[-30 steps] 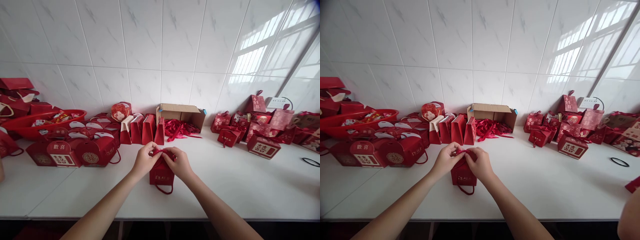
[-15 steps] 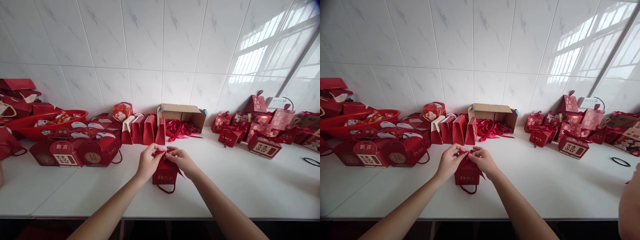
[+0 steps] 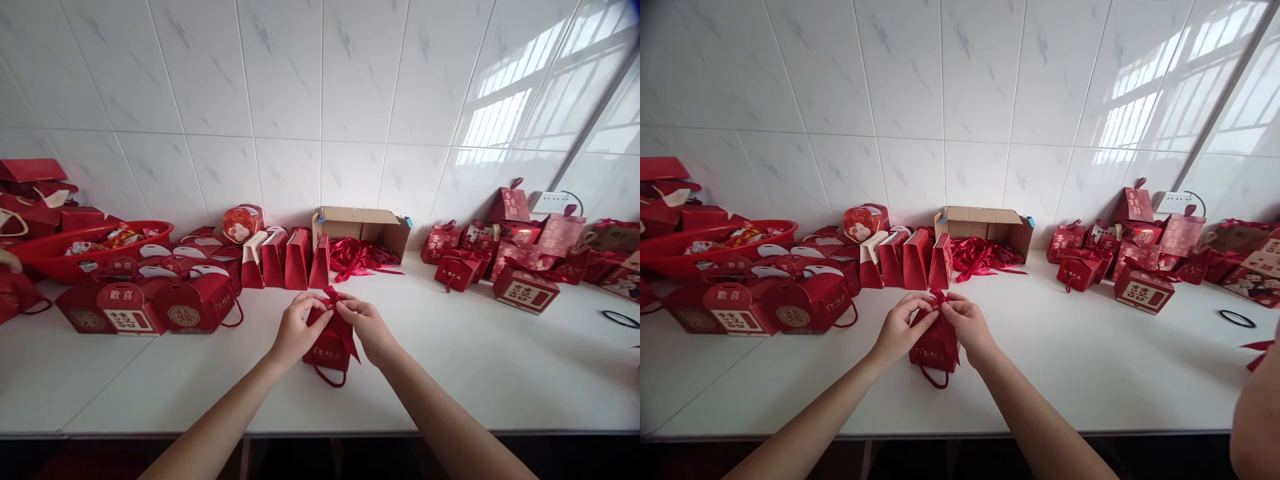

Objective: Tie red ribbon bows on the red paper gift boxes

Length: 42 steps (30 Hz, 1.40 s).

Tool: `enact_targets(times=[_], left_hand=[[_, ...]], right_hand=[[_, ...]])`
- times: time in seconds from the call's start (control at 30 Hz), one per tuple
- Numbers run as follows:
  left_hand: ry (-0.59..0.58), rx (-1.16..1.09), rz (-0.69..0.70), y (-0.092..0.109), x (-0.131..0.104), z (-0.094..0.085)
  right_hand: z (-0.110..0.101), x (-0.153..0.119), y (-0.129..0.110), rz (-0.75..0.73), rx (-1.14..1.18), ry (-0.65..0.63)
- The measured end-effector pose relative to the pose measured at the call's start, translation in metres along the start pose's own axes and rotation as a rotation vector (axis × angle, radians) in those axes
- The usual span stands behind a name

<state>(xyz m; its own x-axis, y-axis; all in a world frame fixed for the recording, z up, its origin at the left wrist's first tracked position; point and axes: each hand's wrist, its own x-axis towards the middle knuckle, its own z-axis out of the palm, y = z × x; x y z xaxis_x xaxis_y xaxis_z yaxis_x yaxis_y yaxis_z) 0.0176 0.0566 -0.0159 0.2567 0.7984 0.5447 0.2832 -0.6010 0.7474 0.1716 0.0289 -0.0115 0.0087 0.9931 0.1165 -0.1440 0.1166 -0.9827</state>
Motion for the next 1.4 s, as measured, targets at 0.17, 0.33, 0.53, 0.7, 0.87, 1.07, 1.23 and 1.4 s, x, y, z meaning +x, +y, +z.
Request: enact_targets(times=[0.17, 0.33, 0.53, 0.7, 0.87, 1.07, 1.23, 1.4], left_hand=[[-0.031, -0.036, -0.09, 0.001, 0.001, 0.001], [-0.141, -0.193, -0.223, 0.004, 0.002, -0.002], [-0.286, -0.286, -0.294, 0.018, 0.007, -0.014], [-0.393, -0.31, -0.327, 0.029, 0.011, -0.022], [-0.454, -0.235, -0.298, 0.033, 0.016, -0.027], [-0.488, 0.008, -0.141, 0.037, 0.025, -0.03], [-0.504, 0.13, -0.119, 0.041, 0.031, -0.034], [-0.526, 0.185, -0.095, 0.045, 0.033, -0.038]], right_hand=[[0.003, -0.007, -0.002, 0.024, -0.004, 0.016], [0.001, -0.017, -0.008, 0.022, -0.097, 0.005], [-0.009, -0.027, -0.012, -0.081, -0.387, 0.002], [-0.02, -0.033, -0.019, -0.339, -0.789, 0.046], [-0.034, -0.045, -0.049, -0.296, -0.876, -0.168], [-0.037, -0.007, -0.058, -0.167, -0.622, -0.134], [-0.029, 0.029, -0.052, -0.022, -0.485, -0.428], [-0.031, 0.02, -0.055, -0.218, -0.589, -0.424]])
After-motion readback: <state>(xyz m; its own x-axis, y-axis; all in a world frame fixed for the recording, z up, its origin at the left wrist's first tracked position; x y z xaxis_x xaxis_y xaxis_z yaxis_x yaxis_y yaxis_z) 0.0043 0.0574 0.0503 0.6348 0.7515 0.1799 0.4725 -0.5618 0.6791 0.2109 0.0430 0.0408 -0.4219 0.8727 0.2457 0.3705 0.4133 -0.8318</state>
